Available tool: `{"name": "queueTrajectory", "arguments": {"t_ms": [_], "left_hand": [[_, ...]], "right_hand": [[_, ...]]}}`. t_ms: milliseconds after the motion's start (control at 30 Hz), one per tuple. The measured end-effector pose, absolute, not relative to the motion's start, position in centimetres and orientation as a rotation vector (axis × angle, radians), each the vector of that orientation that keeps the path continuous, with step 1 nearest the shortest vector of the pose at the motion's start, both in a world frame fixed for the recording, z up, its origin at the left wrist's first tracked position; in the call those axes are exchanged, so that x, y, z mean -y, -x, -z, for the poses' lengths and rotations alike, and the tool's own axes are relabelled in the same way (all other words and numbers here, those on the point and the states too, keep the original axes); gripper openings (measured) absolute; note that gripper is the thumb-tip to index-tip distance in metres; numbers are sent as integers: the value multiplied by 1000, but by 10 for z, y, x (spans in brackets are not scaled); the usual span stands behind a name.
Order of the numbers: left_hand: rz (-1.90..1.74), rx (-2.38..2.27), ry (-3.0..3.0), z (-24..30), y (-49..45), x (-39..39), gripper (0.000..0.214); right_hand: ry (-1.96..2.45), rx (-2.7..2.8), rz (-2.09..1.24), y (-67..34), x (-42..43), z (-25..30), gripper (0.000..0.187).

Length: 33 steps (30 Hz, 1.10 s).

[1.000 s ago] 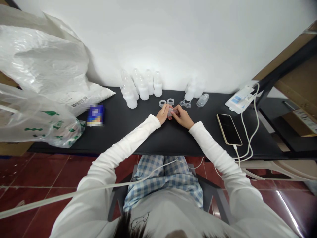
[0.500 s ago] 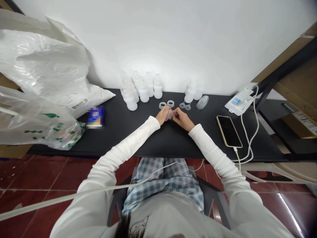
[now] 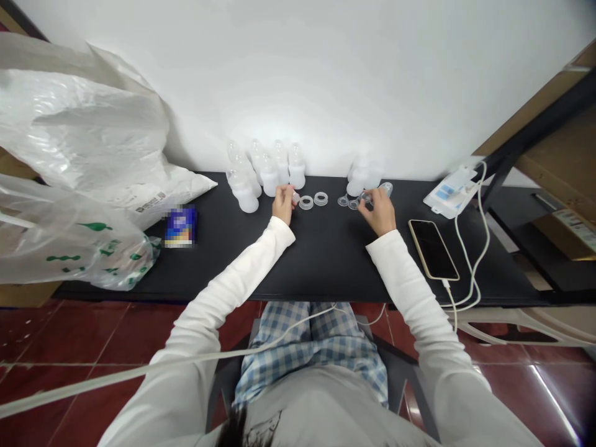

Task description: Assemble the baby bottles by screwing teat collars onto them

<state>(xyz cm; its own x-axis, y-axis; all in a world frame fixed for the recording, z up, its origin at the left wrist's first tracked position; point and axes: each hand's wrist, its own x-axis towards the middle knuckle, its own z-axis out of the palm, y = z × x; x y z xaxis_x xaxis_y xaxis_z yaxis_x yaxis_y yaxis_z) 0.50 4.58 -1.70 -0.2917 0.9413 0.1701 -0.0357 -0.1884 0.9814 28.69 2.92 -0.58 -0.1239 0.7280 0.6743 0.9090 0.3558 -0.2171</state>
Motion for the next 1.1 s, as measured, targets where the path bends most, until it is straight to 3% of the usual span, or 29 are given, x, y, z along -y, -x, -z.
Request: {"name": "queueTrajectory", "arguments": {"t_ms": [133, 400, 633, 767, 933, 1100], "left_hand": [[-1628, -1554, -1198, 23, 5, -56, 24], [-1287, -1850, -1560, 31, -1, -49, 26], [-1666, -1781, -1907, 2, 9, -26, 34], [-1933, -2017, -1630, -11, 31, -21, 52], [-1949, -2183, -1163, -6, 45, -34, 79], [-1855, -2033, -584, 10, 52, -55, 75]], "right_hand": [[1749, 1843, 338, -293, -27, 1, 22], [2077, 1953, 65, -279, -18, 0, 27], [1970, 1626, 68, -281, -19, -6, 40], [1875, 1623, 63, -276, -17, -6, 40], [1797, 1660, 26, -265, -16, 0, 40], [1668, 1665, -27, -258, -15, 4, 40]]}}
